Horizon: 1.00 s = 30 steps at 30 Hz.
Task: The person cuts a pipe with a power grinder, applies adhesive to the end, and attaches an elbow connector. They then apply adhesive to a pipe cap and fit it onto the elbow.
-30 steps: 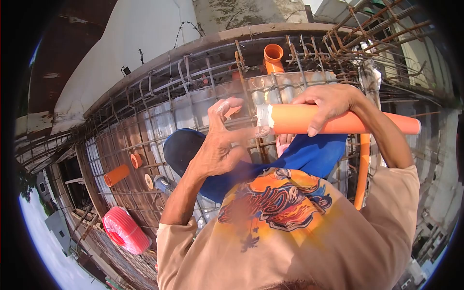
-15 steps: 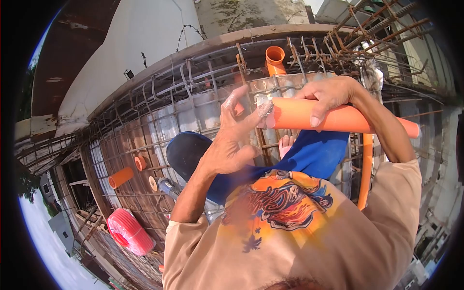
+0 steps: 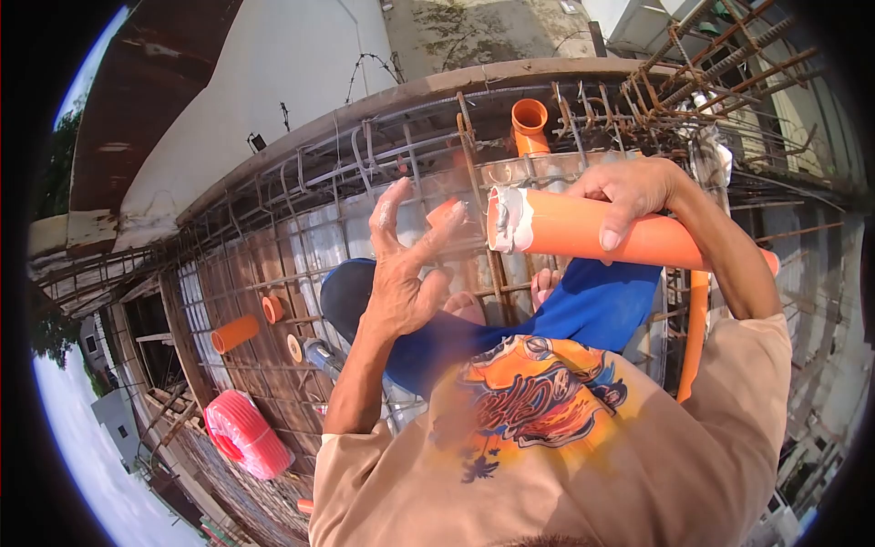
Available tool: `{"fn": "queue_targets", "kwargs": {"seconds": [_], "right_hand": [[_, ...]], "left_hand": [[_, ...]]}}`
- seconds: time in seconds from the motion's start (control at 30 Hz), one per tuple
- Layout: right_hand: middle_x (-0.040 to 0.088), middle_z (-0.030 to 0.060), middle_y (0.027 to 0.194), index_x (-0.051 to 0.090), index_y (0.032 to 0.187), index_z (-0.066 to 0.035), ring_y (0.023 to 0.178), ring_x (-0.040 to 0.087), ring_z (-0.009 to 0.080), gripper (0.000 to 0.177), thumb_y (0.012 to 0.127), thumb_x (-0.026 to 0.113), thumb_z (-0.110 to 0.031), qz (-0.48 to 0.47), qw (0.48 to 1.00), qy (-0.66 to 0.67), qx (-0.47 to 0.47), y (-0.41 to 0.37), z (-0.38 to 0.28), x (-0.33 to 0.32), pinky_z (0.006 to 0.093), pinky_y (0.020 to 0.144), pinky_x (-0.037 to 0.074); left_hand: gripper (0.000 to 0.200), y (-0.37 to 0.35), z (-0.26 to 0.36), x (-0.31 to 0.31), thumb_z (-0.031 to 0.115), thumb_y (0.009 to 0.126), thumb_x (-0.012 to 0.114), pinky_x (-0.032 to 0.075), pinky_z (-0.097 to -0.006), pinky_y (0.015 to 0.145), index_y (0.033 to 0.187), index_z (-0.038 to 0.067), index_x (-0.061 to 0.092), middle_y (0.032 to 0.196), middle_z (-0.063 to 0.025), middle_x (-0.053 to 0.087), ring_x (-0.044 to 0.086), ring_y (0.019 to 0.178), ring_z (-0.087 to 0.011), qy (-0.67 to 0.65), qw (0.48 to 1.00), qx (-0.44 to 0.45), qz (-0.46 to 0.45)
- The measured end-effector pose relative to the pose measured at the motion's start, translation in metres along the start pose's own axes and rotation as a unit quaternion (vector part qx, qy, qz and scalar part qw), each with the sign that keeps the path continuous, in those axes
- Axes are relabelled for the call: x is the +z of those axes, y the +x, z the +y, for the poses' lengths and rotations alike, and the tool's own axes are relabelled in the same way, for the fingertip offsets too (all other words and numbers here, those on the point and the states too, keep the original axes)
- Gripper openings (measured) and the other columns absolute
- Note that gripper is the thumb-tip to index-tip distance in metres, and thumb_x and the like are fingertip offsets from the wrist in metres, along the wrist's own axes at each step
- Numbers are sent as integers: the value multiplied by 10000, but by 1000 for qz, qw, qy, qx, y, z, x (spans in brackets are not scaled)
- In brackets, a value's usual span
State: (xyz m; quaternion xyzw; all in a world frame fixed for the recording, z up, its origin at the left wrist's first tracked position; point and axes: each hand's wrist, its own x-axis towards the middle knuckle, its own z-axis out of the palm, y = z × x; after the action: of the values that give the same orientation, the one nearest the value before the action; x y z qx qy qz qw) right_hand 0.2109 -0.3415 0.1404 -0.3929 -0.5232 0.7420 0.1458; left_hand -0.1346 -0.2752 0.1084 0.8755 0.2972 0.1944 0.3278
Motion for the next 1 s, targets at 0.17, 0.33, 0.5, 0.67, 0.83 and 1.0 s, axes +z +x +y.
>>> {"fn": "queue_targets", "kwargs": {"seconds": [0.17, 0.33, 0.5, 0.67, 0.83, 1.0], "right_hand": [[700, 103, 1078, 604, 1301, 70, 951, 651, 158, 788, 688, 843, -363, -92, 995, 6, 32, 7, -11, -20, 298, 798, 544], [690, 96, 1048, 603, 1295, 67, 890, 655, 147, 757, 708, 822, -357, -24, 999, 17, 40, 8, 8, -8, 288, 736, 548], [675, 103, 1051, 555, 1350, 70, 859, 667, 152, 785, 725, 804, -334, -45, 997, 48, 38, 11, 0, -8, 298, 717, 572], [671, 125, 1009, 500, 1407, 67, 802, 692, 189, 795, 759, 773, -306, -54, 989, 102, 90, 18, 1, -13, 342, 680, 603], [675, 173, 933, 509, 1371, 86, 733, 716, 274, 754, 775, 762, -301, -116, 974, 166, 99, 19, 12, -19, 396, 663, 619], [672, 190, 899, 544, 1274, 116, 721, 716, 299, 721, 764, 765, -345, -130, 964, 217, 76, 26, 37, -31, 404, 665, 618]], "left_hand": [[875, 17, 14, -8, 325, 630, 620, 227, -527, 1175, 1489, 176, 545, 1643, -154, 174, 191, 1513, -357, -169, 985, -8, -22], [816, 44, 10, 4, 397, 688, 659, 259, -464, 1162, 1468, 177, 563, 1627, -124, 208, 258, 1485, -323, -351, 933, -43, -68], [753, 51, 10, -1, 278, 664, 642, 295, -476, 1146, 1407, 159, 617, 1597, -118, 258, 293, 1463, -326, -307, 945, -40, -108], [745, 40, 18, -10, 218, 618, 621, 270, -514, 1178, 1360, 152, 659, 1592, -146, 275, 293, 1466, -366, -168, 981, 39, -91], [675, 34, 26, -15, 154, 655, 660, 256, -558, 1159, 1323, 246, 689, 1488, -166, 407, 325, 1420, -417, 16, 987, 145, -61], [568, 22, 17, -13, 267, 677, 808, 286, -594, 1078, 1234, 353, 735, 1471, -91, 442, 318, 1416, -407, 159, 962, 218, -38]]}}
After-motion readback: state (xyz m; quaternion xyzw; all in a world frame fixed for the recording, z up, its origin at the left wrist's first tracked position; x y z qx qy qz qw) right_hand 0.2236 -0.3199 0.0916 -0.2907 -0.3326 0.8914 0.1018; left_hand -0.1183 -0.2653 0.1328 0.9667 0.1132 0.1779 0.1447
